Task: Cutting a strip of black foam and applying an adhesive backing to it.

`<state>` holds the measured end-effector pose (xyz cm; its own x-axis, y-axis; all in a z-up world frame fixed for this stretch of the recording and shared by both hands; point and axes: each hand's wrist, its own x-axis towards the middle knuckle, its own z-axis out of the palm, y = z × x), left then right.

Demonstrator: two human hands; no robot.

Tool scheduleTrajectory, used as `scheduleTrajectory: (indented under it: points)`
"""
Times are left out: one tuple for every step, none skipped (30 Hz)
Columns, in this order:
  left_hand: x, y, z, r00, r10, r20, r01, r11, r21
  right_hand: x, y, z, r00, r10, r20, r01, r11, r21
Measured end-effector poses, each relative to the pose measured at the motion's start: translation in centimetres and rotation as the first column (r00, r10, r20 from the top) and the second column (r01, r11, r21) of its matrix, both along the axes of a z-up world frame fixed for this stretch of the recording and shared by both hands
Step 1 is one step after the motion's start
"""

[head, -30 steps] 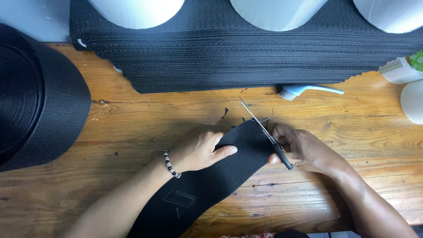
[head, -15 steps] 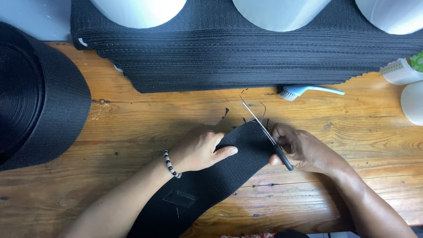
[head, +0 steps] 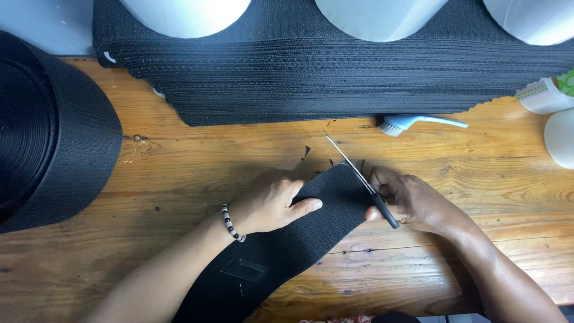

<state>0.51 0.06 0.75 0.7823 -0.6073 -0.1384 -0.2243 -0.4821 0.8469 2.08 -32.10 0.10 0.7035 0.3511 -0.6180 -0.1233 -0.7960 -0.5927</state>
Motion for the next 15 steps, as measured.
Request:
scheduleTrajectory:
  points:
    - [-0.04,0.02,-0.07,1.000,0.001,0.001,-0.001,1.000,0.000,-0.02,0.09,0.08,1.000,0.001,0.001,-0.001,1.000,0.000]
    - [-0.10,0.03,-0.12,1.000,0.003,-0.009,-0.003,1.000,0.000,-0.05,0.18,0.17,1.000,-0.001,-0.002,0.001,1.000,0.002]
    - [-0.16,0.06,-0.18,1.000,0.005,-0.019,-0.005,1.000,0.001,-0.11,0.28,0.25,1.000,-0.004,-0.005,0.004,1.000,0.004]
    - [-0.19,0.05,-0.22,1.000,0.005,-0.018,-0.005,1.000,0.001,-0.12,0.36,0.30,1.000,-0.004,-0.004,0.004,1.000,0.004]
    - [-0.22,0.03,-0.25,1.000,0.009,-0.016,-0.008,1.000,0.005,-0.14,0.43,0.36,1.000,0.003,0.001,-0.003,1.000,0.004]
    - [-0.25,0.00,-0.29,1.000,0.012,-0.014,-0.012,1.000,0.010,-0.15,0.50,0.43,1.000,0.010,0.005,-0.010,1.000,0.003]
    - [-0.25,0.00,-0.39,1.000,0.012,-0.013,-0.012,1.000,0.010,-0.13,0.49,0.35,1.000,0.010,0.006,-0.011,1.000,0.003]
    - [-0.24,0.00,-0.49,1.000,0.001,0.009,-0.001,1.000,0.024,-0.11,0.47,0.27,1.000,0.014,0.009,-0.014,1.000,0.000]
    - [-0.22,-0.02,-0.61,0.999,-0.012,0.030,0.011,0.999,0.037,-0.12,0.43,0.19,1.000,0.016,0.011,-0.016,1.000,-0.004]
    - [-0.23,-0.06,-0.51,0.999,-0.013,0.031,0.012,0.999,0.037,-0.13,0.36,0.07,1.000,0.015,0.012,-0.015,1.000,-0.004]
    - [-0.24,-0.09,-0.41,0.999,-0.010,0.034,0.009,1.000,0.026,-0.16,0.29,-0.05,1.000,0.018,0.019,-0.018,1.000,-0.005]
    - [-0.25,-0.12,-0.32,0.999,-0.006,0.038,0.006,1.000,0.016,-0.18,0.23,-0.18,0.999,0.020,0.026,-0.020,1.000,-0.006]
    - [-0.20,-0.21,-0.33,0.999,-0.006,0.038,0.006,1.000,0.016,-0.15,0.29,0.07,0.999,0.021,0.027,-0.020,1.000,-0.006]
    - [-0.15,-0.29,-0.34,0.999,-0.007,0.041,0.007,1.000,0.015,-0.11,0.36,0.30,1.000,0.006,0.028,-0.006,1.000,-0.002]
    - [-0.16,-0.37,-0.38,0.999,-0.008,0.042,0.007,1.000,0.013,-0.12,0.43,0.52,1.000,-0.008,0.027,0.008,1.000,0.002]
